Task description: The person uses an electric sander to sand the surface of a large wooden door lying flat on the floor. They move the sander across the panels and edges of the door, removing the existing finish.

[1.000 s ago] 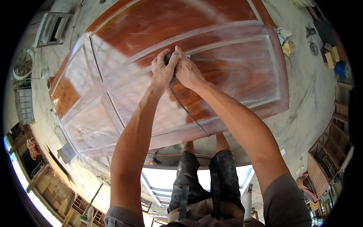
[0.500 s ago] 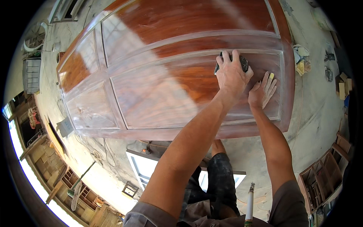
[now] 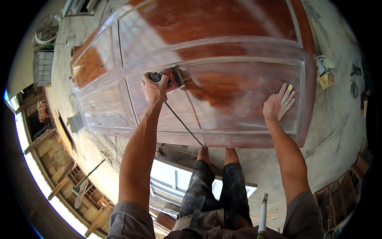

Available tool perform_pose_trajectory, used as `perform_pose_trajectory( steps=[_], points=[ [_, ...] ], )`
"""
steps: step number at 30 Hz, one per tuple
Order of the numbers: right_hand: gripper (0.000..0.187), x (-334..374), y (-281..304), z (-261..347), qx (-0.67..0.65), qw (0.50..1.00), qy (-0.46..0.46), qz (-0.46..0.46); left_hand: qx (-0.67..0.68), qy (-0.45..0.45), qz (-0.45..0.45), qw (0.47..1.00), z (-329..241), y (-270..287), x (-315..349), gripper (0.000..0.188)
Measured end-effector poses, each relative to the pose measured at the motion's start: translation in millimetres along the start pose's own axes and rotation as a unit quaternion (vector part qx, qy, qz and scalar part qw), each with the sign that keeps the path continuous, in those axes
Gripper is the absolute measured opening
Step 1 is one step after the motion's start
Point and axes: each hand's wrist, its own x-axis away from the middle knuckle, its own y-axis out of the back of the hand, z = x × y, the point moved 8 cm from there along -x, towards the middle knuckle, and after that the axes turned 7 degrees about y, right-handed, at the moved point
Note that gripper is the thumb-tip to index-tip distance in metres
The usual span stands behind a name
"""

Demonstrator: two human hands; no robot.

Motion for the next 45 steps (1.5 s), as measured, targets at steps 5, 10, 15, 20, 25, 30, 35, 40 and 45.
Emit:
perform_pose_trajectory(
  steps=[5, 10, 15, 20, 25, 30, 35, 40, 45],
  points=[
    [0.067, -1.3, 4.2, -3.4, 0.004, 1.0, 0.006, -0.005, 0.029, -0.04, -0.041, 0.998, -27.0, -20.9, 28.7, 0.063],
    [0.069, -1.4, 3.3, -3.1, 0.001, 1.0, 0.01, -0.008, 0.066, -0.182, -0.011, 0.981, -132.1, -77.3, 98.4, 0.054],
    [0.067, 0.6, 0.3, 4.1, -0.003, 1.0, 0.013, -0.008, 0.003, -0.275, 0.066, 0.959, -228.7, -145.5, 148.8, 0.051],
    [0.066, 2.0, -6.6, -8.1, 0.011, 1.0, 0.002, 0.007, -0.027, -0.27, 0.089, 0.958, -232.9, -148.8, 137.0, 0.052],
    [0.067, 0.1, -2.2, -5.1, 0.012, 1.0, 0.011, -0.01, -0.034, -0.22, 0.08, 0.972, -184.8, -103.0, 78.0, 0.047],
    [0.065, -0.4, -8.5, -8.2, 0.028, 0.999, 0.014, -0.022, -0.015, -0.216, 0.037, 0.975, -144.5, -61.2, 20.4, 0.052],
    [0.064, 0.2, -8.6, -8.3, 0.021, 0.998, 0.031, -0.058, -0.025, -0.207, 0.032, 0.978, -111.7, -30.4, -20.1, 0.051],
    [0.063, -2.9, -14.0, -21.3, 0.031, 0.996, 0.042, -0.071, -0.029, -0.218, 0.01, 0.975, -72.6, -5.7, -62.3, 0.05],
    [0.061, -3.3, -17.4, -23.7, 0.017, 0.997, 0.04, -0.059, -0.021, -0.188, 0.016, 0.982, -27.1, 30.0, -113.9, 0.053]
  ],
)
